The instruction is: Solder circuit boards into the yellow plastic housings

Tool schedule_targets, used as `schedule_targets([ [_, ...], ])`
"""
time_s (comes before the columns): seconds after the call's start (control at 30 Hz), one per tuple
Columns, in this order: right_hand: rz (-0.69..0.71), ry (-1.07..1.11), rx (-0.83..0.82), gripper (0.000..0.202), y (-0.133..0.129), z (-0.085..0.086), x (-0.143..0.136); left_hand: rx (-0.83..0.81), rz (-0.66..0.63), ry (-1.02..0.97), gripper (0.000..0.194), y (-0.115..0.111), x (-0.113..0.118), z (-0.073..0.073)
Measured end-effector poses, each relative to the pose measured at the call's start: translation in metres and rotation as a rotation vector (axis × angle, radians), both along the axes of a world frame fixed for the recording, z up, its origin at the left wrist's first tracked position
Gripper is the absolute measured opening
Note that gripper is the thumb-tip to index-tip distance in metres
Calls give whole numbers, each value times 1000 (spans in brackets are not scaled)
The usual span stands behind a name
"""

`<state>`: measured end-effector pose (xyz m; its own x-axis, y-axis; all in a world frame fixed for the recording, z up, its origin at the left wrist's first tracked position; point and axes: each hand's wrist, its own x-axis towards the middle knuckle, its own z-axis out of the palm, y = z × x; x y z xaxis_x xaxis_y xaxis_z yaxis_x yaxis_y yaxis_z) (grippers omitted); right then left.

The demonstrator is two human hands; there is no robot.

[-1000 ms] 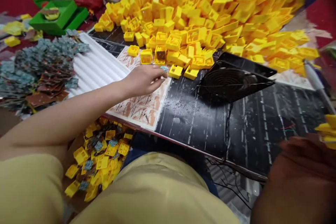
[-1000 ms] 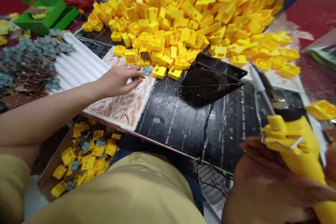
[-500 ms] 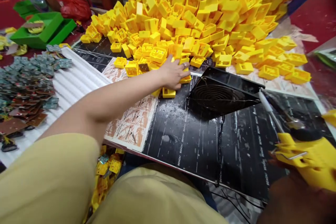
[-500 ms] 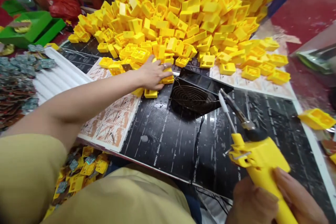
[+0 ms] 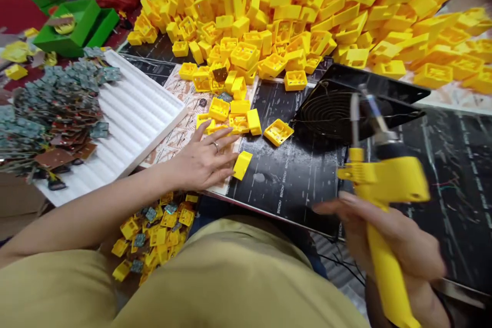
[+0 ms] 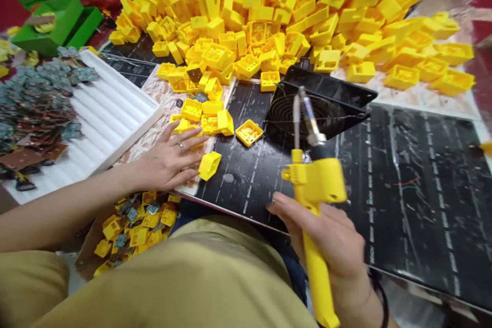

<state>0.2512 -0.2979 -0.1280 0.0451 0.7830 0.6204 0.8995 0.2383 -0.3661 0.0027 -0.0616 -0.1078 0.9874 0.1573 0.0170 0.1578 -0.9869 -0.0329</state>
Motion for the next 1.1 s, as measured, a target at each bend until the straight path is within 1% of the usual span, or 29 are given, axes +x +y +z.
schedule_targets([
  [0.07,66,-4,0,38,15,-3,-11,7,8,-16,36,-14,-6,-7],
  [0.1,80,10,-14,38,22,-3,-18,5,15,-41,37,-20,-7,-11],
  [0.2,107,77,-52,44,39,-5,-43,-8,62,-117,39,-35,-4,-19],
  [0.27,99,103,-63,48,49,-10,-59,-5,77,-141,38,-44,-2,-22],
  [0.37,71,90,-51,48,62,-19,-74,-13,24,-198,38,-55,-2,-25],
  [0.43,76,67,-28,44,68,-22,-75,-47,-21,-235,39,-57,-5,-24],
  [0.47,86,50,-19,42,69,-20,-72,-68,-34,-251,37,-54,-7,-22],
  [0.53,114,3,-17,41,70,-14,-62,-93,-6,-271,32,-39,-10,-12],
  [0.57,136,-32,-31,40,70,-9,-56,-92,49,-274,31,-26,-11,-5],
  [0.6,164,-71,-51,39,69,-5,-51,-81,133,-273,31,-10,-11,4],
  [0.67,233,-147,-94,33,68,3,-44,-33,362,-264,31,27,-6,21],
  [0.73,301,-188,-123,27,68,5,-43,34,522,-264,32,67,8,33],
  [0.8,310,-181,-115,28,67,1,-46,28,623,-261,34,101,28,37],
  [0.87,244,-160,-82,38,65,-5,-49,-46,710,-241,40,127,52,32],
  [0.93,146,-154,-51,49,62,-10,-50,-134,769,-204,42,143,73,26],
  [1.0,70,-167,-43,54,58,-13,-51,-185,780,-168,37,151,85,25],
  [1.03,43,-174,-47,54,57,-14,-51,-197,770,-155,32,153,88,29],
  [1.07,23,-179,-51,53,56,-15,-52,-203,748,-152,27,154,88,36],
  [1.1,8,-178,-56,52,57,-16,-52,-204,722,-156,23,154,85,46],
])
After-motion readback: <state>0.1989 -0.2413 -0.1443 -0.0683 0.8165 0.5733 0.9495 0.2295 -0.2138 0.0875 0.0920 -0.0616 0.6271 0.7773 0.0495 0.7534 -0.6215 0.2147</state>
